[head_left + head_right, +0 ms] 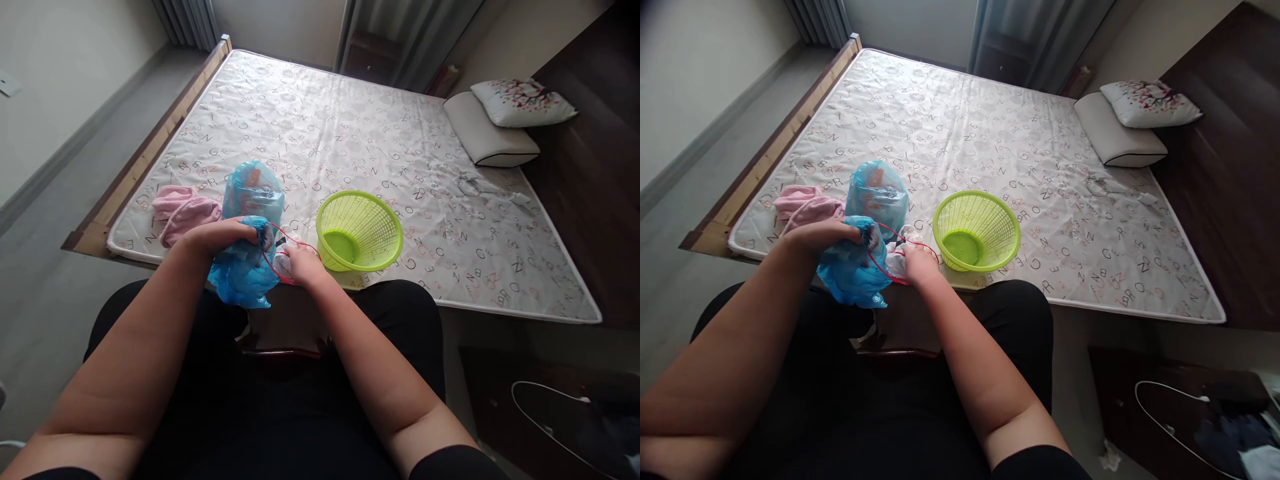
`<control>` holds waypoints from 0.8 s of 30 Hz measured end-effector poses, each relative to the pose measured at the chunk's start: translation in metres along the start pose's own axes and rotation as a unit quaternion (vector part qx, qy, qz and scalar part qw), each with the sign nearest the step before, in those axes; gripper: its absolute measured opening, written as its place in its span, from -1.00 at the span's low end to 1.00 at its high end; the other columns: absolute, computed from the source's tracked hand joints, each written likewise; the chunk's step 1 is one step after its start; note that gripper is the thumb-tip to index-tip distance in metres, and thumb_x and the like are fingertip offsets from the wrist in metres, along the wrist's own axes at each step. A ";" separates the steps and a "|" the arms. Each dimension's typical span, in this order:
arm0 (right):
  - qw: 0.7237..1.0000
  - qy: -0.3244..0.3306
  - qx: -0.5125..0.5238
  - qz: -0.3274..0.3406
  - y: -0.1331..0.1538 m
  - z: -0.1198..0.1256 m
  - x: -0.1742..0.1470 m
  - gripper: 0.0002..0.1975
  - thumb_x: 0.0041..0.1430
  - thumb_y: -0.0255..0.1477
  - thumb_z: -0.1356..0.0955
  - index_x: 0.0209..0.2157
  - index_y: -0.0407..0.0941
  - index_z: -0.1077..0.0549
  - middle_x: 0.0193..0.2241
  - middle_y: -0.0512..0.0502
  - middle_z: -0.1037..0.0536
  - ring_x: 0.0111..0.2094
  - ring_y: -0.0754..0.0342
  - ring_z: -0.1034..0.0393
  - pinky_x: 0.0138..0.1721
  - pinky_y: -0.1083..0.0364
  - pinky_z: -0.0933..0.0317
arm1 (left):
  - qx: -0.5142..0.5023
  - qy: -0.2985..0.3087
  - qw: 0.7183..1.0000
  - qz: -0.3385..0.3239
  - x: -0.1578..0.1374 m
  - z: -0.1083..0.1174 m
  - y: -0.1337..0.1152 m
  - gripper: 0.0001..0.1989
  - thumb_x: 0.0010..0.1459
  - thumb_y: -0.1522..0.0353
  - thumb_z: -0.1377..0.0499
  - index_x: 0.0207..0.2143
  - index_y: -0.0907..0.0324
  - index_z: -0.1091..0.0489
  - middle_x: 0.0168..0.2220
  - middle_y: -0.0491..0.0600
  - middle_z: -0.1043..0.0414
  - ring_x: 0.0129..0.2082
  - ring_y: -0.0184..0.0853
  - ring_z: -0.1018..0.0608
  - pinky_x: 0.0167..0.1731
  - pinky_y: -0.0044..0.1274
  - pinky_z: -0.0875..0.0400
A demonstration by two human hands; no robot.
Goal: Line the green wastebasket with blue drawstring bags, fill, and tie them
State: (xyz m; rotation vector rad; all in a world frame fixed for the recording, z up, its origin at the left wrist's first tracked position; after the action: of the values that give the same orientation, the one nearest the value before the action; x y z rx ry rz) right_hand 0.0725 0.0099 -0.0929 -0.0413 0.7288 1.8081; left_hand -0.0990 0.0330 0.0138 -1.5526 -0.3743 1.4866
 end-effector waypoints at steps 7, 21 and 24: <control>0.991 -0.023 0.130 -0.031 -0.010 -0.014 0.015 -0.63 0.39 -0.32 -0.43 0.18 -0.06 -0.58 0.09 -0.29 -0.66 -0.02 -0.17 -0.60 0.09 -0.07 -0.45 | 0.043 0.068 0.996 0.026 0.013 -0.017 0.012 -0.83 0.00 0.46 -0.28 -0.31 0.23 -0.62 -0.36 0.01 -0.64 -0.42 -0.23 -0.62 -0.43 -0.58 -0.54; 0.898 -0.376 0.224 0.049 0.005 0.073 -0.009 -0.32 0.33 -0.74 -0.18 0.36 -0.06 -0.50 0.58 -0.28 -0.07 0.57 -0.15 -0.14 0.52 -0.20 -0.22 | 0.040 0.073 0.996 -0.028 0.021 -0.009 0.012 -0.75 -0.07 0.39 -0.32 -0.26 0.13 -0.64 -0.21 0.00 -0.70 -0.22 -0.15 -0.69 -0.25 -0.53 -0.64; 0.897 -0.373 0.229 0.063 0.009 0.073 -0.012 -0.33 0.35 -0.74 -0.17 0.34 -0.05 -0.52 0.62 -0.24 -0.02 0.64 -0.19 0.05 0.56 -0.27 -0.15 | 0.036 0.085 0.995 -0.039 0.026 -0.011 0.013 -0.75 -0.05 0.38 -0.32 -0.25 0.10 -0.67 -0.17 0.02 -0.71 -0.17 -0.11 -0.71 -0.18 -0.47 -0.68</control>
State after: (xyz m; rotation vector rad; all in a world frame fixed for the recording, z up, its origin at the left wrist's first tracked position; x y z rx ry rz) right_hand 0.0923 0.0342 -0.0249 0.9805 0.5727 1.5448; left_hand -0.0880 0.0414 -0.0146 -1.5746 -0.2757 1.2842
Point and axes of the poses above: each hand's wrist, its own x-axis towards the middle knuckle, its own z-axis out of the back of the hand, y = z × x, the point moved 7 cm from there along x, towards the middle knuckle
